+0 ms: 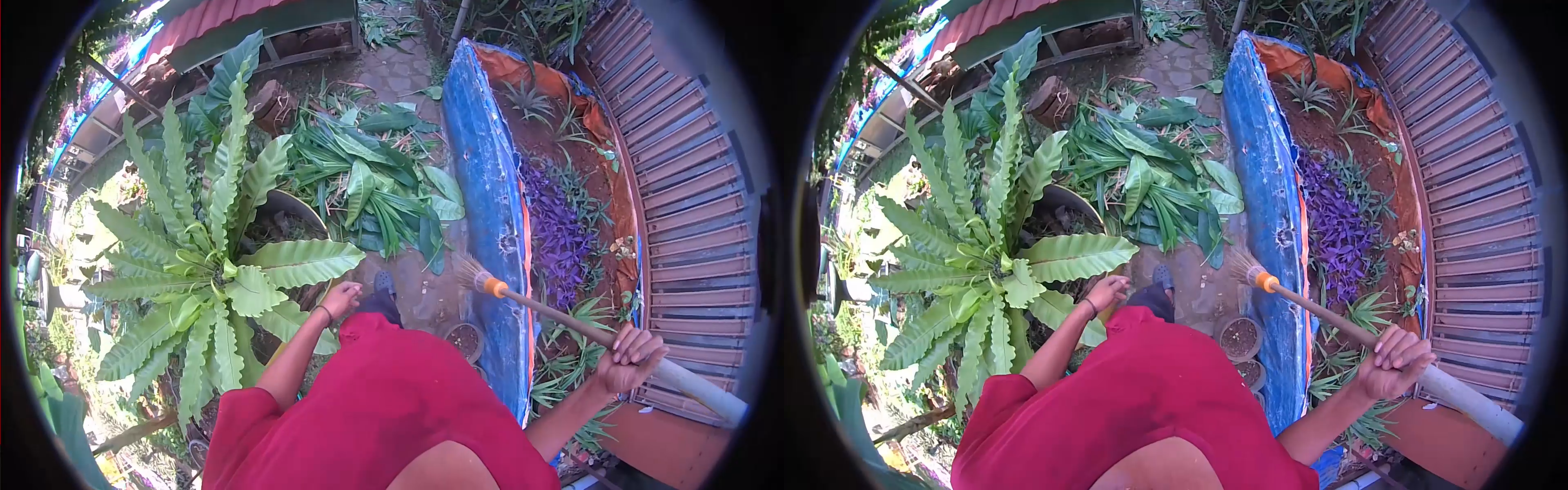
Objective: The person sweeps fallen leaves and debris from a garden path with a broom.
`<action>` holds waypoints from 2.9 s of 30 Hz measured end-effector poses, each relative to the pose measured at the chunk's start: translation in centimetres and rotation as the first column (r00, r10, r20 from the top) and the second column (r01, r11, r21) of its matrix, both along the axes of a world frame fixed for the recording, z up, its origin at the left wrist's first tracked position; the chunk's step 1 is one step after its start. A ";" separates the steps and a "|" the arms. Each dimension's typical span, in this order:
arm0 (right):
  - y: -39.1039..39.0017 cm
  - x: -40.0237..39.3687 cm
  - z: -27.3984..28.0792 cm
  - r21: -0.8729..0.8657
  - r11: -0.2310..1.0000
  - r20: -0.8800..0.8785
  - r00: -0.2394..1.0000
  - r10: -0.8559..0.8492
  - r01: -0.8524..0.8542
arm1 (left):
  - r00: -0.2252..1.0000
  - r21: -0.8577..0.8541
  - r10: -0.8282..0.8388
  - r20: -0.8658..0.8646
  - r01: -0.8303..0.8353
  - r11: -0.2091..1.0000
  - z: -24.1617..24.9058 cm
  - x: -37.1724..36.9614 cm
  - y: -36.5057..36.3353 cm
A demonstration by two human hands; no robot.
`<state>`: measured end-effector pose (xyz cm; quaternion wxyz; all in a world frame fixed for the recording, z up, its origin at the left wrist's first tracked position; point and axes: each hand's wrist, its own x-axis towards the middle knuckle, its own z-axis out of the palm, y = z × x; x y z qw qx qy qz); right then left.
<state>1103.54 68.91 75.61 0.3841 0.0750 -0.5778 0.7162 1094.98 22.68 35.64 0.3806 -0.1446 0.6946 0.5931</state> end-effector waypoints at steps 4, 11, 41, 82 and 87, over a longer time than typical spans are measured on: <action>1.2 -9.2 2.9 0.023 1.000 -0.083 0.996 -0.013 0.015 | 0.917 -0.132 -0.249 -0.312 0.218 0.967 4.7 -15.9 8.2; 2.7 -23.0 2.9 0.036 0.999 -0.102 0.994 -0.028 0.032 | 0.697 -0.346 -0.565 -0.441 0.449 0.824 7.7 -35.7 12.9; 18.1 -95.3 1.7 0.141 0.892 -0.084 0.893 0.442 -0.429 | 0.978 -0.229 0.122 0.170 -0.081 0.970 -9.7 -71.2 15.5; 2.5 -191.1 -4.4 0.064 0.745 0.061 0.748 0.661 -0.664 | 0.979 -0.266 -0.170 0.113 0.195 0.944 -8.0 -146.3 11.0; 0.5 -203.3 -2.5 0.086 0.742 0.051 0.747 0.663 -0.665 | 0.981 -0.283 0.133 -0.144 -0.169 0.944 -12.9 -155.5 12.2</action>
